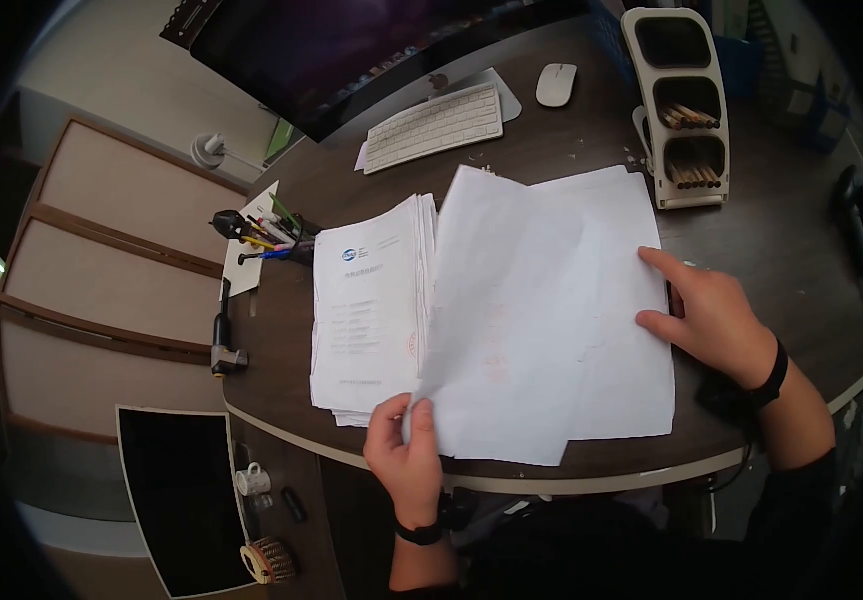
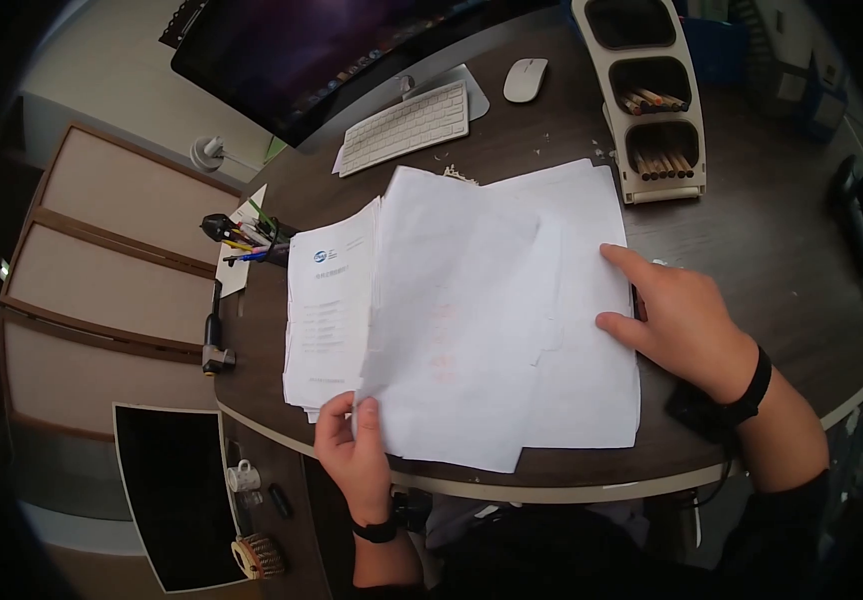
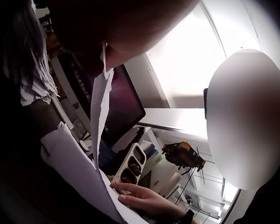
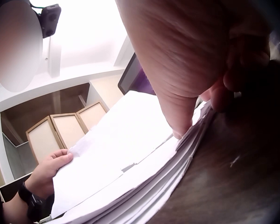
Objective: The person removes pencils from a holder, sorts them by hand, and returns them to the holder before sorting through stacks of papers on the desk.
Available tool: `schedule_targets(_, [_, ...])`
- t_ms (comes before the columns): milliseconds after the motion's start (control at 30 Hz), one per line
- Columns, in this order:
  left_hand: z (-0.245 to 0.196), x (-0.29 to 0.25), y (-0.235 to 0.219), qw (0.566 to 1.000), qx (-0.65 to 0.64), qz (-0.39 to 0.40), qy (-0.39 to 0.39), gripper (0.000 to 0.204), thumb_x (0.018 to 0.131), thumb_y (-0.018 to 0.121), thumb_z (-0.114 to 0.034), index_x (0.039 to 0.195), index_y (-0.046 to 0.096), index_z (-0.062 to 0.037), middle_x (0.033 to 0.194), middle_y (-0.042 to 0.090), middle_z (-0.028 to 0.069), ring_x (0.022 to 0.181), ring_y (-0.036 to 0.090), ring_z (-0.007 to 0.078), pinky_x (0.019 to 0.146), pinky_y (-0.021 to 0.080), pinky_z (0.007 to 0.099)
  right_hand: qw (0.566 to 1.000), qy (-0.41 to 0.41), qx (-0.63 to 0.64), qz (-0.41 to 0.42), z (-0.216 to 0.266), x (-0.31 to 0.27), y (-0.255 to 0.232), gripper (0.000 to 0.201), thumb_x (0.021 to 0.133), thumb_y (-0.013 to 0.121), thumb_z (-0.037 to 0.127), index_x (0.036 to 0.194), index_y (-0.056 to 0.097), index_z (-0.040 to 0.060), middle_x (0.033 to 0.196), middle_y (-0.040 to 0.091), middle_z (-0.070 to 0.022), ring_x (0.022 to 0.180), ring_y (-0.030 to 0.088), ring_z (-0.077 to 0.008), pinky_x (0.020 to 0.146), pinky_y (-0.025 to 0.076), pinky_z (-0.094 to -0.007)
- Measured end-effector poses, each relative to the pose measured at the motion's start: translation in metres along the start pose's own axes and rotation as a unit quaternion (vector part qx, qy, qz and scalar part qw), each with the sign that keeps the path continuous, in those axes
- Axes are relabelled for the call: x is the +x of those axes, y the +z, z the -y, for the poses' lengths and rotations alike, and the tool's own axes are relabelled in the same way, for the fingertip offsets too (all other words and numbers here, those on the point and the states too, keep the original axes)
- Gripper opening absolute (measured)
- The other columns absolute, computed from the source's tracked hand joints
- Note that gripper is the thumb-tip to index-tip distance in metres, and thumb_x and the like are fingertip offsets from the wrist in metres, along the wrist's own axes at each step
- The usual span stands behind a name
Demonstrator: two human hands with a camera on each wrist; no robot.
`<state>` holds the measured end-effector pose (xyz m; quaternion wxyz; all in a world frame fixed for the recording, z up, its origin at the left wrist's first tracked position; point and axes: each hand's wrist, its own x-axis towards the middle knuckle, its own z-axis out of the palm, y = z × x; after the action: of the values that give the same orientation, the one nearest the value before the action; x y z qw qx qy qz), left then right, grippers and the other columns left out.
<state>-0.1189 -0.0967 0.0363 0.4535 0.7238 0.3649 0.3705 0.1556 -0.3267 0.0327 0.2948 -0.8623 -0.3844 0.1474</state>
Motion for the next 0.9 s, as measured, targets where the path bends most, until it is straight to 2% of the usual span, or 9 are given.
schedule_targets(133, [0.004, 0.030, -0.035, 0.989, -0.118, -0.082, -0.018, 0.019, 0.100, 0.068, -0.004, 0.116, 0.060, 0.0034, 0.103, 0.067, 0.0073, 0.090, 0.063, 0.0110, 0.084, 0.053, 0.0258, 1.000, 0.008, 0.002, 0.004, 0.000, 0.000, -0.001, 0.066, 0.085, 0.079, 0.030, 0.143, 0.055, 0.0072, 0.079, 0.069, -0.0128, 0.074, 0.069, -0.0306, 0.069, 0.054, -0.0413])
schedule_targets(333, [0.026, 0.080, -0.103, 0.986, -0.135, -0.091, -0.016, 0.018, 0.104, 0.064, -0.009, 0.116, 0.058, 0.0027, 0.109, 0.069, 0.0106, 0.095, 0.066, 0.0140, 0.085, 0.056, 0.0290, 1.000, 0.010, 0.010, 0.000, 0.002, 0.000, -0.001, 0.066, 0.084, 0.079, 0.029, 0.141, 0.056, 0.0056, 0.082, 0.071, -0.0157, 0.077, 0.070, -0.0335, 0.071, 0.054, -0.0429])
schedule_targets(433, [0.041, 0.101, -0.123, 0.987, -0.131, -0.078, -0.043, 0.018, 0.104, 0.063, -0.011, 0.115, 0.058, 0.0027, 0.110, 0.068, 0.0104, 0.094, 0.066, 0.0143, 0.085, 0.056, 0.0304, 1.000, -0.001, 0.009, -0.010, -0.001, -0.001, 0.000, 0.066, 0.084, 0.080, 0.029, 0.140, 0.056, 0.0041, 0.083, 0.071, -0.0171, 0.078, 0.071, -0.0353, 0.073, 0.055, -0.0439])
schedule_targets(600, [0.068, 0.127, -0.132, 0.988, -0.132, -0.031, -0.072, 0.016, 0.104, 0.063, -0.012, 0.112, 0.061, 0.0019, 0.104, 0.069, 0.0078, 0.089, 0.065, 0.0131, 0.082, 0.056, 0.0296, 1.000, -0.006, 0.005, -0.013, 0.000, -0.001, -0.001, 0.066, 0.083, 0.080, 0.028, 0.139, 0.057, 0.0026, 0.083, 0.071, -0.0189, 0.080, 0.071, -0.0379, 0.076, 0.055, -0.0455])
schedule_targets(733, [0.076, 0.137, -0.122, 0.988, -0.120, -0.023, -0.092, 0.017, 0.104, 0.065, -0.012, 0.112, 0.062, 0.0023, 0.100, 0.069, 0.0061, 0.086, 0.064, 0.0111, 0.078, 0.054, 0.0275, 1.000, -0.014, 0.012, -0.021, -0.001, -0.001, 0.000, 0.065, 0.083, 0.080, 0.029, 0.138, 0.057, 0.0022, 0.086, 0.072, -0.0202, 0.081, 0.071, -0.0388, 0.077, 0.055, -0.0464])
schedule_targets(900, [0.090, 0.143, -0.121, 0.995, -0.063, -0.023, -0.079, 0.016, 0.104, 0.064, -0.013, 0.110, 0.063, 0.0016, 0.098, 0.070, 0.0060, 0.083, 0.065, 0.0112, 0.076, 0.055, 0.0287, 1.000, -0.004, 0.003, -0.010, 0.002, -0.001, -0.003, 0.066, 0.083, 0.080, 0.029, 0.139, 0.057, 0.0023, 0.087, 0.072, -0.0205, 0.082, 0.071, -0.0387, 0.077, 0.055, -0.0465])
